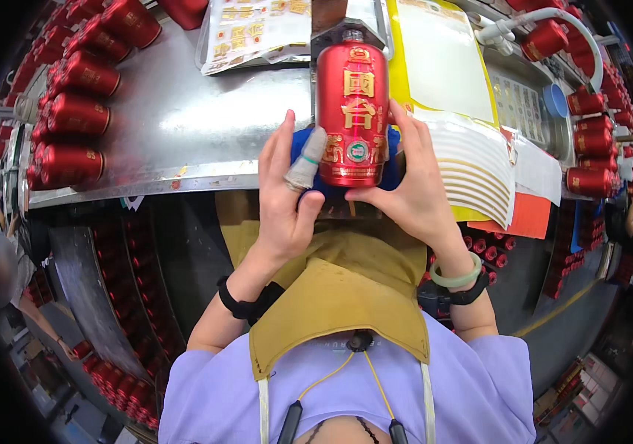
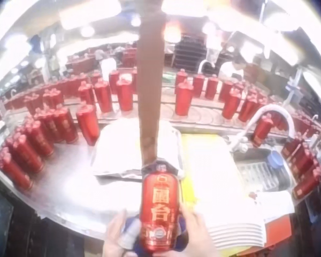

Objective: Applying and smoothing labels on red bottles at an industrial workstation.

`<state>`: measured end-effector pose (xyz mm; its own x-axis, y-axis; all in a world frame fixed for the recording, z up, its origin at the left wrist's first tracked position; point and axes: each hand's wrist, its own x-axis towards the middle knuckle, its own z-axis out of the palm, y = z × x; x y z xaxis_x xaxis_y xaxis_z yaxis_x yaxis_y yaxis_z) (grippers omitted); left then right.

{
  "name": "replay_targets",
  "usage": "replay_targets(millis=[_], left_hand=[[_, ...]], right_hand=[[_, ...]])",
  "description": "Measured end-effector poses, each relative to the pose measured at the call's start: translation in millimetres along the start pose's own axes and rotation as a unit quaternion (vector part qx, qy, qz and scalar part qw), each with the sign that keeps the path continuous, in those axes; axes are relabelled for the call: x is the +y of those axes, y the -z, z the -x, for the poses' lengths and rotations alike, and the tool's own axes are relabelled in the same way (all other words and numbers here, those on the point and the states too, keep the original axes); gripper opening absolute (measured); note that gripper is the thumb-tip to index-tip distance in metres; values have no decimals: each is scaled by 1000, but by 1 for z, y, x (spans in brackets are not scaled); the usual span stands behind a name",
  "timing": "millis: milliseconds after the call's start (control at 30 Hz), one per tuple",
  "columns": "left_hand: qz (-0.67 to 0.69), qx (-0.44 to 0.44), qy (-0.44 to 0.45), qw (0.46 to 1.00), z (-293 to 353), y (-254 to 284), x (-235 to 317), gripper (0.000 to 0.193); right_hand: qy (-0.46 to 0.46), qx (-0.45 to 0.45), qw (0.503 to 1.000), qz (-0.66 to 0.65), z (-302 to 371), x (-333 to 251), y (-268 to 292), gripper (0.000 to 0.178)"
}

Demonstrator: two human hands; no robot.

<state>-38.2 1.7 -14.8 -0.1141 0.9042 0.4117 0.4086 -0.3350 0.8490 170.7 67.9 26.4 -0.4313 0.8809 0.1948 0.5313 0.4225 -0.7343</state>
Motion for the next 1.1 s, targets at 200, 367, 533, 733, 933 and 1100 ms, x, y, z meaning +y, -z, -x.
replay_targets(millis=[200,367,533,733,933,1100], left_hand=[[-90,-55,0,994,18,-14,-12,78],[-140,-75,-12,987,9,-8,-8,73],[-178,-54,-21,982,5,-10,9,80],[12,-59,58,997,-10,-12,10,116],[-3,-92,63,994,-22,-6,-13,116],[91,-138,57,985,-28,7,-6,118]], right_hand=[[-4,46,999,1,0,-2,-15,110],[1,44,998,-48,-1,-3,-3,100],[27,59,998,4,-3,-11,7,98],[-46,40,998,-34,4,-5,-2,99],[-16,23,999,-44,4,2,-2,105],[-149,-20,947,-283,5,21,5,84]])
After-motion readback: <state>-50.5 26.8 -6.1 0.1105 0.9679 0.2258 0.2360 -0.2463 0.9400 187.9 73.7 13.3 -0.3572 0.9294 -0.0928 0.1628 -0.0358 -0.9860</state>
